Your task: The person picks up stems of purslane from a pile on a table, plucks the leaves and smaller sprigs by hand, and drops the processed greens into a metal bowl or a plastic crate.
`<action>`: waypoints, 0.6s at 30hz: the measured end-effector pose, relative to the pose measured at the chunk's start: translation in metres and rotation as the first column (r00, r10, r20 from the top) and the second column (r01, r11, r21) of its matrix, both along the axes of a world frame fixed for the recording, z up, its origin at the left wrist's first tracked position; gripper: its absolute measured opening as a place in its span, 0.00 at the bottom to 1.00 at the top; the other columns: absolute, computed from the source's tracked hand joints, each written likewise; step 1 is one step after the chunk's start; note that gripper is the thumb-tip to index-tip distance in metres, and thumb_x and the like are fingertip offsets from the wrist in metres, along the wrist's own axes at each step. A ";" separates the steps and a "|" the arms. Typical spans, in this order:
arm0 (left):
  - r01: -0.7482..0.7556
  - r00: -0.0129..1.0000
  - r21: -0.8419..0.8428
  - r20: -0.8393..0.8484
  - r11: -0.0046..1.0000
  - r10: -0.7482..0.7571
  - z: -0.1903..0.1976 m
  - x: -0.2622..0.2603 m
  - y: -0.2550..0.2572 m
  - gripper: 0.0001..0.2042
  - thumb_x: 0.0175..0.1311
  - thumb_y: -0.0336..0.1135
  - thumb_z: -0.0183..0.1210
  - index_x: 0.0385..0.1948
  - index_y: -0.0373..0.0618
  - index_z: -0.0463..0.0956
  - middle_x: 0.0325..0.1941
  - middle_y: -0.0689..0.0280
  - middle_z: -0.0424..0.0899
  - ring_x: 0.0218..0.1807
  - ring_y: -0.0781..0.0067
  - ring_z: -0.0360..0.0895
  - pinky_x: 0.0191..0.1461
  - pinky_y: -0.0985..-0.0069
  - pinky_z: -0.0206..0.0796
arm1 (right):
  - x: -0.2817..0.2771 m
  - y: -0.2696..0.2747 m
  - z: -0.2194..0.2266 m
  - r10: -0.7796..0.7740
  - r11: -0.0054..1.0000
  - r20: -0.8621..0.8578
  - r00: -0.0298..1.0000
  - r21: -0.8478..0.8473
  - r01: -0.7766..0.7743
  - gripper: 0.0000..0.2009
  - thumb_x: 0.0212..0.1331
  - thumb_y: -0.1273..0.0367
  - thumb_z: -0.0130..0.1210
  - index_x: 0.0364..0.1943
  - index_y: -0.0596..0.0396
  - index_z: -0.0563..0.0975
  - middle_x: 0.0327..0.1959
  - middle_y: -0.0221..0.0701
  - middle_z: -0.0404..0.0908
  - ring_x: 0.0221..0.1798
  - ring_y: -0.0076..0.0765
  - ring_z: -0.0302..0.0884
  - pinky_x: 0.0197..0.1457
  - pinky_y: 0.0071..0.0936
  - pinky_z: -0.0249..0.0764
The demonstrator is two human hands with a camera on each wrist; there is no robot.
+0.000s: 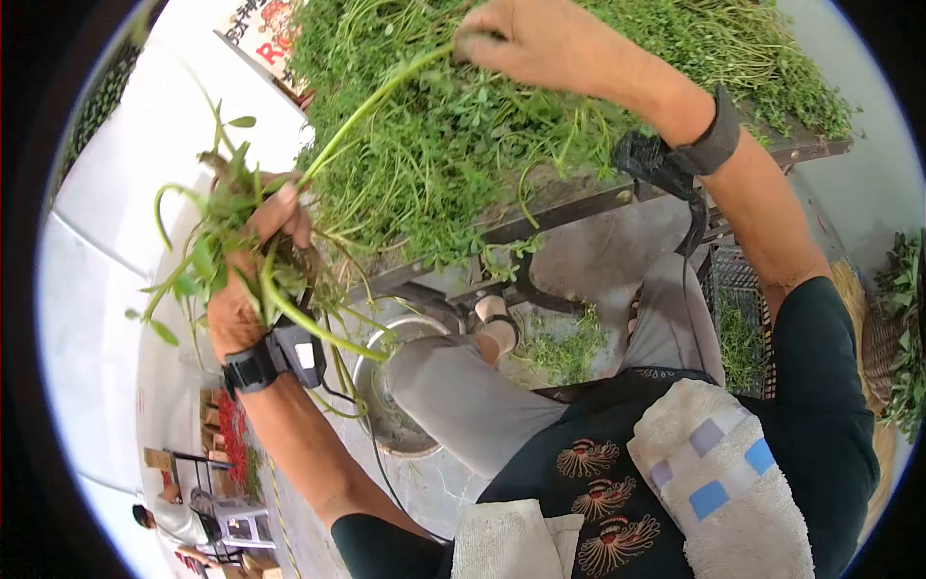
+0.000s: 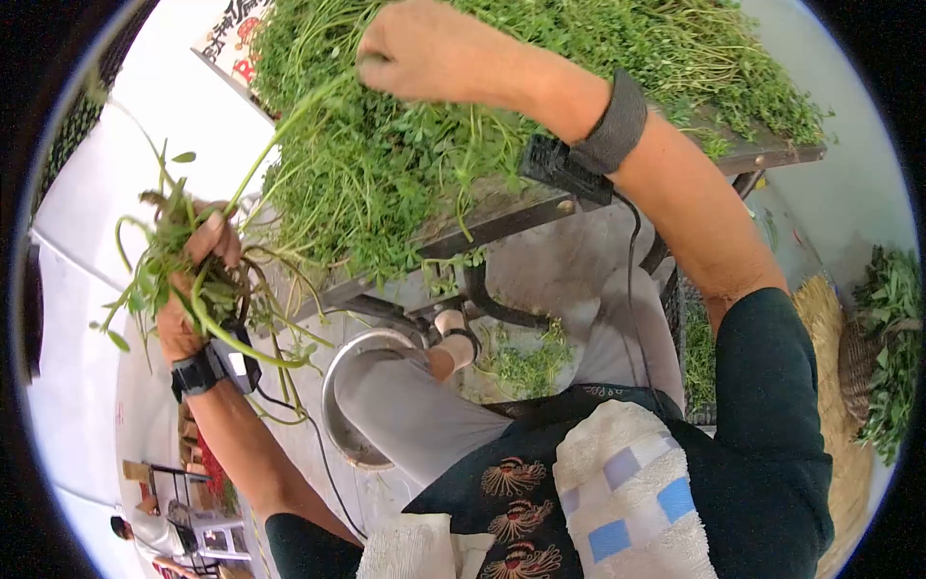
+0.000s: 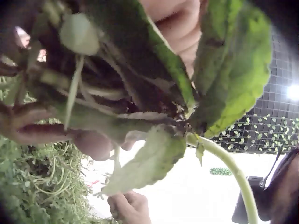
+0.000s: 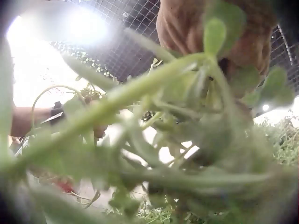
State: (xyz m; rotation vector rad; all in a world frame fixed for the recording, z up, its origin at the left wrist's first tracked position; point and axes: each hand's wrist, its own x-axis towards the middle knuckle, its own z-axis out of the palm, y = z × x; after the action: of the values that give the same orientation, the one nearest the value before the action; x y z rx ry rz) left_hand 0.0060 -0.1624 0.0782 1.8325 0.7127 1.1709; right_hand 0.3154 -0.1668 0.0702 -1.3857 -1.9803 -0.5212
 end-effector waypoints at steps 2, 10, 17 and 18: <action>0.007 1.000 -0.015 -0.027 1.000 -0.007 -0.001 0.002 0.002 0.13 0.55 0.35 0.62 0.36 0.37 0.72 0.19 0.68 0.67 0.23 0.76 0.66 0.25 0.79 0.55 | -0.017 -0.023 0.014 0.110 0.994 -0.091 0.990 -0.011 -0.112 0.13 0.54 0.71 0.48 0.16 0.65 0.68 0.17 0.45 0.69 0.19 0.44 0.70 0.24 0.37 0.68; 0.029 0.968 -0.072 0.251 0.997 -0.010 -0.004 -0.071 0.015 0.14 0.60 0.35 0.58 0.40 0.33 0.71 0.21 0.72 0.61 0.25 0.78 0.60 0.30 0.81 0.54 | 0.071 -0.011 -0.012 -0.070 0.995 -0.513 0.855 0.024 0.096 0.18 0.56 0.60 0.48 0.19 0.63 0.69 0.15 0.37 0.66 0.20 0.31 0.65 0.27 0.35 0.62; 0.128 0.864 -0.130 0.501 0.983 -0.047 -0.022 -0.152 0.022 0.10 0.66 0.35 0.52 0.40 0.38 0.69 0.23 0.73 0.62 0.27 0.80 0.59 0.35 0.81 0.55 | 0.081 -0.026 -0.075 0.005 0.963 -0.720 0.694 -0.184 -0.197 0.17 0.64 0.54 0.46 0.45 0.51 0.78 0.19 0.15 0.58 0.23 0.15 0.53 0.28 0.18 0.54; 0.057 0.857 -0.141 0.516 0.988 0.024 -0.025 -0.160 0.022 0.10 0.66 0.35 0.52 0.41 0.38 0.69 0.24 0.73 0.63 0.28 0.79 0.61 0.36 0.81 0.56 | 0.082 -0.029 -0.079 -0.063 0.947 -0.787 0.614 -0.241 -0.212 0.16 0.64 0.56 0.47 0.43 0.51 0.78 0.18 0.15 0.55 0.22 0.17 0.53 0.27 0.18 0.53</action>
State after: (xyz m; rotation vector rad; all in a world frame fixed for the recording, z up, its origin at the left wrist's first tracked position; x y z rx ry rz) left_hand -0.1539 -0.1403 0.0529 1.3032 0.4545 1.4722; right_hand 0.3971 -0.1961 -0.0084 -1.3637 -1.3727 0.4457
